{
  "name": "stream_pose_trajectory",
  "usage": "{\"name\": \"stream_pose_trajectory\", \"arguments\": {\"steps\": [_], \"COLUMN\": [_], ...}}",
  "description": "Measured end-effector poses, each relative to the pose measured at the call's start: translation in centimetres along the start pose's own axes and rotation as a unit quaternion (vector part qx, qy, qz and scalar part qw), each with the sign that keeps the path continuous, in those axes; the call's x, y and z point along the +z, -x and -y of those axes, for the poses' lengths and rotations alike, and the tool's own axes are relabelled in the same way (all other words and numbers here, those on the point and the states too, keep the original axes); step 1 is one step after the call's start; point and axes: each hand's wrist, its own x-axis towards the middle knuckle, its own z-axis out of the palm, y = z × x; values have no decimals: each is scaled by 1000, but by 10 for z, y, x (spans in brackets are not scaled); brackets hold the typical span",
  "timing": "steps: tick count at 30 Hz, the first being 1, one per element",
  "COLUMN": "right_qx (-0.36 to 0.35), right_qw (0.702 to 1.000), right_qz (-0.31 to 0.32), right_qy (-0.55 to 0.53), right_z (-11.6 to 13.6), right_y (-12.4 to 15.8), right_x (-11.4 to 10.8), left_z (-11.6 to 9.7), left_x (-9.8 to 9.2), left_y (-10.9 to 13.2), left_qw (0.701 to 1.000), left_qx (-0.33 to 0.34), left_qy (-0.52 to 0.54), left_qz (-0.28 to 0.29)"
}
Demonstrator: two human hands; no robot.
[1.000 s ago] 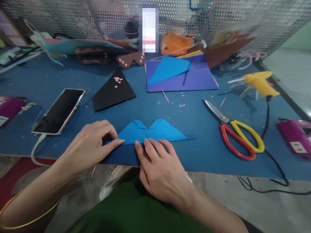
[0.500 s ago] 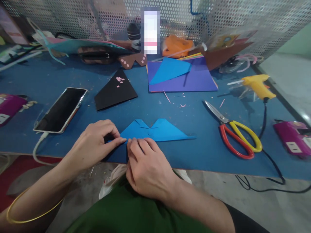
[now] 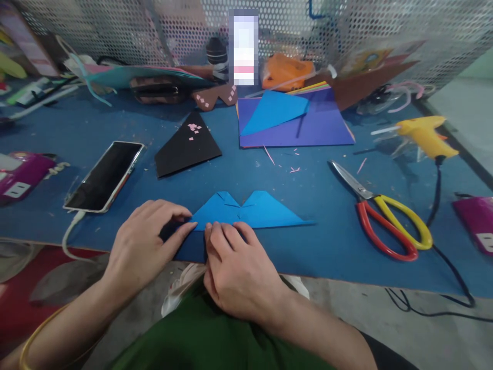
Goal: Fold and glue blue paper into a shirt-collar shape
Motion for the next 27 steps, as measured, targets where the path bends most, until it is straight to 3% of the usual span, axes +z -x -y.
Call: {"name": "stream_pose_trajectory", "arguments": {"steps": [3,5,10,19,27], "right_qx": [-3,-5,0,0,4], "right_qw": [1000,1000,1000,1000,1000], "right_qz": [-6,-10,-17,-19,4], "right_qy": [7,10,12,3,-2], "right_z": [1,1,0,0,-1], "right_y": [0,1,1,0,4], "right_x": [1,0,0,1,0], "left_z": [-9,-15,-27,-29,-16], "left_x": [6,10,13,13,5], "left_y": [15,24,32,30,43], "left_qw": [993,988,987,980,969], "left_qx": [95,123,118,135,119], "left_qy": [-54,-75,-93,-134,-202], "left_qz": [-46,-54,-51,-59,-80]}}
